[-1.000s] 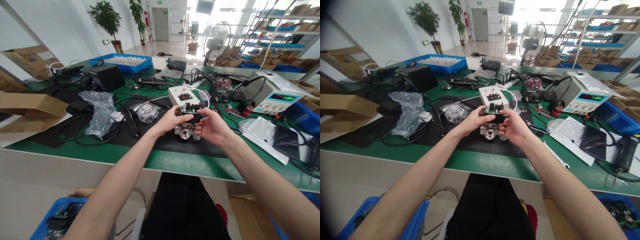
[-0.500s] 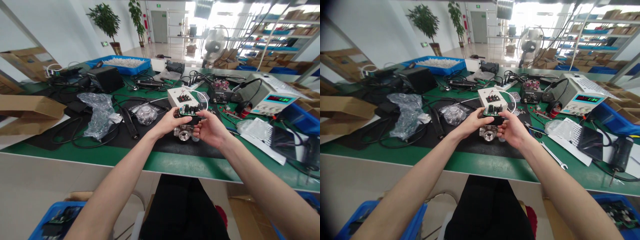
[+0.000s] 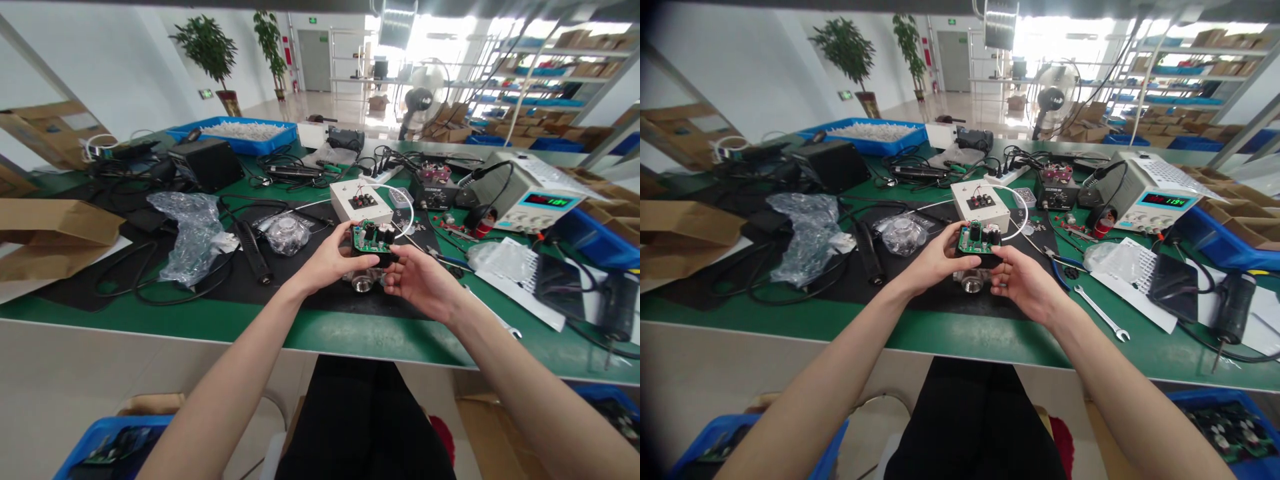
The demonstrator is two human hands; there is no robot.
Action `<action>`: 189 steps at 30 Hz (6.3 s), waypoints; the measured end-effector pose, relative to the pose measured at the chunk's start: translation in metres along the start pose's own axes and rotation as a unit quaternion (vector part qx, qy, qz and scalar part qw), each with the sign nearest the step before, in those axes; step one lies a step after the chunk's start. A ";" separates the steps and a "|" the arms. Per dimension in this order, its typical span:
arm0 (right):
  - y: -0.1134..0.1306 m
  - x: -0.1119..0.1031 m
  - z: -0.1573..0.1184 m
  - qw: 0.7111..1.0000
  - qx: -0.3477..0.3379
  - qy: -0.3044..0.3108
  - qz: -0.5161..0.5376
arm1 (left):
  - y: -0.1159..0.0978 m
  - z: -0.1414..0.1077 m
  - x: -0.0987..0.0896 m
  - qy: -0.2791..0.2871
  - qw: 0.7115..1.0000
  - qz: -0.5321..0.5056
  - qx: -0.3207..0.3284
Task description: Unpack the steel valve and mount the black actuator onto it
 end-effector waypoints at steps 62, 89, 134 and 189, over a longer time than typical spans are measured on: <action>0.047 -0.153 -0.043 0.517 -0.241 -0.225 -0.790 | 0.007 -0.032 0.043 -0.203 0.966 0.139 0.080; 0.039 0.025 -0.025 0.905 -0.298 -0.055 -0.298 | 0.017 -0.026 0.051 -0.281 0.940 0.140 0.136; 0.057 0.042 -0.067 0.346 -0.498 0.008 -0.795 | 0.014 -0.025 0.052 -0.292 0.937 0.132 0.141; 0.125 0.069 -0.033 0.498 -0.260 0.148 -0.814 | -0.026 -0.027 0.087 -0.409 0.851 0.212 0.252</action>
Point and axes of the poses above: each hand's wrist, its own z-axis towards the middle knuckle, its own x-axis out of the palm, y = z × x, the point moved 1 cm from there along z, towards the middle knuckle, and after that the axes turned 3 degrees about z, right-handed, at the moved point
